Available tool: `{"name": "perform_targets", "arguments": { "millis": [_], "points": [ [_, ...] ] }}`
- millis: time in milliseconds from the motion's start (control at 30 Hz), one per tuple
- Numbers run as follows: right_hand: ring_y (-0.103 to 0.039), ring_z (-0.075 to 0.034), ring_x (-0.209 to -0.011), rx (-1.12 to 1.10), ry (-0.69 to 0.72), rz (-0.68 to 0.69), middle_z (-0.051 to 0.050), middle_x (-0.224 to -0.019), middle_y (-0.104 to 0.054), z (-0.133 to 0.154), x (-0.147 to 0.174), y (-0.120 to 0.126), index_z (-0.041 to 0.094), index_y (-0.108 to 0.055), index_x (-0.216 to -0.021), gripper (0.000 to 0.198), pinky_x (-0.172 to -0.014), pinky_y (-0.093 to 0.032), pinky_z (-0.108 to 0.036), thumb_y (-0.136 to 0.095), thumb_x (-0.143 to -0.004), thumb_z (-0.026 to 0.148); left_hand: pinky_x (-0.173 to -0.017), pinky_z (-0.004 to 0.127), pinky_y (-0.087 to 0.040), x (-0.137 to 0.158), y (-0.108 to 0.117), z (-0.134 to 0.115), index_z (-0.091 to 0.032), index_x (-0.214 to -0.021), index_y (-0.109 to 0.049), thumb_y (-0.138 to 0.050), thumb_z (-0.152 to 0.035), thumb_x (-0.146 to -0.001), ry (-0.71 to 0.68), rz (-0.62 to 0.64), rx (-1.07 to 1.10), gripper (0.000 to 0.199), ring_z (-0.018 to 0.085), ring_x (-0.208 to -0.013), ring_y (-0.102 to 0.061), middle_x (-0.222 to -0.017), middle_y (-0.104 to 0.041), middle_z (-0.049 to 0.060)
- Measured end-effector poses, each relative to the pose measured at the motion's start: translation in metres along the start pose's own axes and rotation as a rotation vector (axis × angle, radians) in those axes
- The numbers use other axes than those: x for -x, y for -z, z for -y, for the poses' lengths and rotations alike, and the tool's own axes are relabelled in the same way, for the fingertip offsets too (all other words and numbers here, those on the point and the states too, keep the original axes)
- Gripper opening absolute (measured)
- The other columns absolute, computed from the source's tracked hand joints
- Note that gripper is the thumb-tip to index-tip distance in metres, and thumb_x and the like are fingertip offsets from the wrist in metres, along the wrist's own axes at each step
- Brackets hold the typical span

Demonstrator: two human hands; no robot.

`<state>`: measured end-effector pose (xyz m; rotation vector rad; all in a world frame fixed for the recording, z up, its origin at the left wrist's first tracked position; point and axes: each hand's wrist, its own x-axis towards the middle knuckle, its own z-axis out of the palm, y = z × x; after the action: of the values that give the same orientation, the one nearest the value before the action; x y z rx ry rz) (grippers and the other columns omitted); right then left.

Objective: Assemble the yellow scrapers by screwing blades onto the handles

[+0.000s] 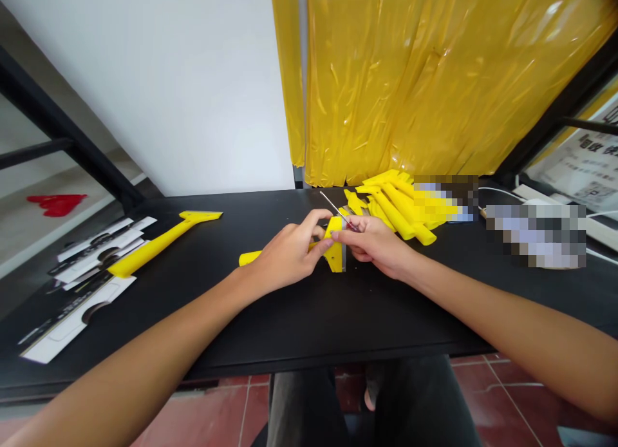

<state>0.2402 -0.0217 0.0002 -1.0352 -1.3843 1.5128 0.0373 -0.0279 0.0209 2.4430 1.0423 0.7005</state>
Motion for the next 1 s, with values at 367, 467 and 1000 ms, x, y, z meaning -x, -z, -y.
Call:
{"name": "perform_targets", "arguments": {
  "millis": [367, 467, 1000],
  "points": [
    [-0.012, -0.004, -0.043, -0.211, -0.06, 0.032, 0.013, -0.049, -0.024, 0.004, -0.002, 0.005, 0.022, -0.04, -0.066, 0.039, -0.04, -0.008, -0.023, -0.079, -0.073, 0.026, -0.091, 0.037, -0.056, 0.008, -0.012, 0.001, -0.016, -0.143, -0.039, -0.047, -0.016, -0.093, -0.265, -0.141, -0.461, 0.05, 0.026, -0.112, -0.067, -0.134, -0.063, 0.013],
    [-0.012, -0.004, -0.043, -0.263, -0.096, 0.001, 0.013, -0.049, -0.023, 0.005, -0.003, 0.008, 0.023, -0.035, -0.063, 0.045, -0.039, -0.009, -0.022, -0.08, -0.072, 0.025, -0.093, 0.041, -0.056, 0.007, -0.013, 0.001, -0.008, -0.148, -0.034, -0.049, -0.015, -0.09, -0.339, -0.12, -0.605, 0.06, 0.029, -0.115, -0.065, -0.134, -0.061, 0.018],
    [-0.015, -0.008, -0.049, -0.168, -0.003, 0.006, 0.007, -0.063, -0.027, 0.013, 0.001, 0.006, 0.018, -0.065, -0.097, 0.039, -0.042, -0.013, -0.023, -0.05, -0.094, 0.054, -0.075, 0.029, -0.053, -0.001, 0.01, 0.01, -0.019, -0.105, -0.072, -0.058, -0.028, -0.096, -0.058, -0.282, -0.261, 0.019, 0.019, -0.083, -0.072, -0.097, -0.077, 0.005]
  ]
}}
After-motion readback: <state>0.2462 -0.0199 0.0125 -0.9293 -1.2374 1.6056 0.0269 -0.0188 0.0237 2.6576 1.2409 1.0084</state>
